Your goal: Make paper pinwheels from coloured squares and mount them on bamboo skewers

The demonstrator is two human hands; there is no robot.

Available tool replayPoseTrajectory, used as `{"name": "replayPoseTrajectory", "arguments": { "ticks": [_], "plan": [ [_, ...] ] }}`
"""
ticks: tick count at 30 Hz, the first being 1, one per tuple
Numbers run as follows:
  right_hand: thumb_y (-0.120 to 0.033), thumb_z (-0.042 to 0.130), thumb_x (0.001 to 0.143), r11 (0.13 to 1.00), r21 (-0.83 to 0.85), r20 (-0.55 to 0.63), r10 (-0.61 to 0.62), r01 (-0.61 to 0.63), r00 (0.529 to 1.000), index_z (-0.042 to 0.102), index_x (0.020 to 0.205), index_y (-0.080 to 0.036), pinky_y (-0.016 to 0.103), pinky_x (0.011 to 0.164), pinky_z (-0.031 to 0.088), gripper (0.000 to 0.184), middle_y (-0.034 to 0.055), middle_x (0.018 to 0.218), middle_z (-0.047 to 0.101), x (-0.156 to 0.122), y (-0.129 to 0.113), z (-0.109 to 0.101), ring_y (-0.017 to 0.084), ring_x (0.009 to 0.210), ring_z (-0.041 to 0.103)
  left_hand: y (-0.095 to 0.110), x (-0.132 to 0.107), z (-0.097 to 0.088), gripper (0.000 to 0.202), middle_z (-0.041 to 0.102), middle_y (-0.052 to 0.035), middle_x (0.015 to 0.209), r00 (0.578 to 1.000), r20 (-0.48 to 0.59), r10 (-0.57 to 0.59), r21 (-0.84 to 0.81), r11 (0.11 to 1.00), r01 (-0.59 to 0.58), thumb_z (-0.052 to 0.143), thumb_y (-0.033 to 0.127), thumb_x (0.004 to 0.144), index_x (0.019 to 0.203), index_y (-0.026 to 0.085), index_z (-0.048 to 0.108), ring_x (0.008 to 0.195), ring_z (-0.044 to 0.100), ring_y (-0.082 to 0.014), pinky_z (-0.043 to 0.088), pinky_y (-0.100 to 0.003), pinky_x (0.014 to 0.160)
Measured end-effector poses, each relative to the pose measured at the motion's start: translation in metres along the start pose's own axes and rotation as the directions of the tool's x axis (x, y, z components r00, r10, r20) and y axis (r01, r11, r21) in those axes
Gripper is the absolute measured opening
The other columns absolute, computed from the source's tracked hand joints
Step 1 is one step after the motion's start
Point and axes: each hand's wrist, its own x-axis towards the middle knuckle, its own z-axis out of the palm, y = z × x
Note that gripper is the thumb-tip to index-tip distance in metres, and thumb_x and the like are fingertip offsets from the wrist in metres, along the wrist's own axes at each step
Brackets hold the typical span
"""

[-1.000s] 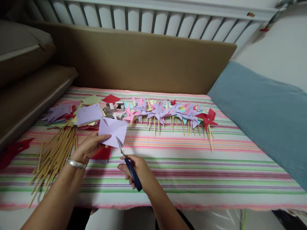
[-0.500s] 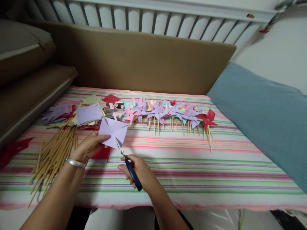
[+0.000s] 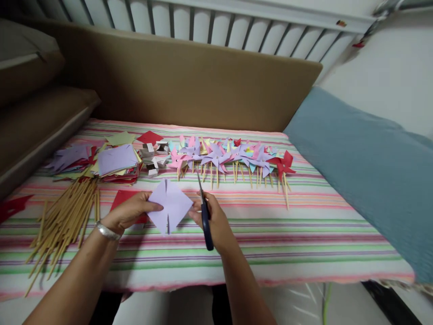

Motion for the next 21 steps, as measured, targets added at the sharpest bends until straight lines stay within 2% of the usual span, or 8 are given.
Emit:
{"name": "replayPoseTrajectory", "arguments": {
  "ticks": [4, 8, 10, 13, 18, 21],
  "plan": [
    [-0.026, 0.071, 0.065, 0.994, 0.066, 0.032, 0.083, -0.085, 0.996, 0.051, 0.108, -0.022, 0.030, 0.071, 0.046, 0.048, 0.0028, 0.093, 0.064, 0.004, 0.000, 0.006, 0.018, 0.082, 0.060, -0.003, 0.001, 0.020, 0.020, 0.069, -0.0058, 0.070, 0.981, 0.189, -0.039, 0.066, 0.997, 0.027, 0.071, 0.018, 0.058, 0.078, 0.012, 0.071, 0.058, 0.059, -0.0153, 0.044, -0.024, 0.055],
    [-0.020, 0.068, 0.061, 0.985, 0.073, 0.018, 0.156, -0.157, 0.988, 0.055, 0.106, -0.022, 0.023, 0.057, 0.040, 0.047, -0.0022, 0.079, 0.059, 0.006, -0.003, 0.008, 0.012, 0.064, 0.053, -0.003, 0.001, 0.027, 0.025, 0.070, -0.0028, 0.071, 0.962, 0.260, -0.084, 0.071, 0.995, 0.067, 0.073, 0.018, 0.058, 0.082, 0.014, 0.071, 0.058, 0.059, -0.0146, 0.044, -0.024, 0.056],
    [-0.020, 0.069, 0.058, 0.983, 0.099, -0.046, 0.160, -0.155, 0.986, 0.056, 0.104, -0.022, 0.023, 0.057, 0.039, 0.048, -0.0020, 0.082, 0.059, 0.008, -0.003, 0.008, 0.011, 0.064, 0.052, -0.002, 0.001, 0.026, 0.025, 0.069, -0.0026, 0.069, 0.972, 0.223, -0.069, 0.042, 0.997, 0.061, 0.074, 0.020, 0.059, 0.083, 0.013, 0.071, 0.058, 0.059, -0.0133, 0.044, -0.022, 0.055],
    [-0.022, 0.070, 0.057, 0.978, 0.182, -0.169, 0.138, -0.106, 0.976, 0.057, 0.103, -0.022, 0.023, 0.058, 0.040, 0.048, -0.0018, 0.083, 0.058, 0.013, 0.001, 0.010, 0.012, 0.066, 0.052, -0.001, 0.001, 0.028, 0.026, 0.070, -0.0043, 0.074, 0.993, 0.119, -0.021, -0.101, 0.994, 0.033, 0.073, 0.026, 0.064, 0.087, 0.013, 0.070, 0.062, 0.060, -0.0132, 0.046, -0.022, 0.056],
    [-0.024, 0.073, 0.056, 0.942, 0.334, -0.383, 0.118, 0.019, 0.916, 0.058, 0.101, -0.022, 0.027, 0.070, 0.044, 0.047, 0.0001, 0.093, 0.059, 0.023, 0.012, 0.017, 0.015, 0.079, 0.056, -0.009, 0.004, 0.049, 0.030, 0.072, -0.0096, 0.090, 0.999, 0.049, 0.024, -0.336, 0.942, -0.006, 0.074, 0.027, 0.065, 0.092, 0.012, 0.069, 0.078, 0.066, -0.0186, 0.051, -0.029, 0.073],
    [-0.024, 0.072, 0.057, 0.927, 0.370, -0.433, 0.116, 0.058, 0.894, 0.057, 0.103, -0.022, 0.031, 0.075, 0.044, 0.048, 0.0011, 0.096, 0.060, 0.026, 0.016, 0.026, 0.017, 0.082, 0.058, -0.018, 0.008, 0.061, 0.038, 0.071, -0.0103, 0.097, 0.998, -0.061, 0.032, -0.350, 0.935, -0.052, 0.075, 0.028, 0.064, 0.099, 0.014, 0.068, 0.084, 0.066, -0.0222, 0.052, -0.031, 0.071]
  ]
}}
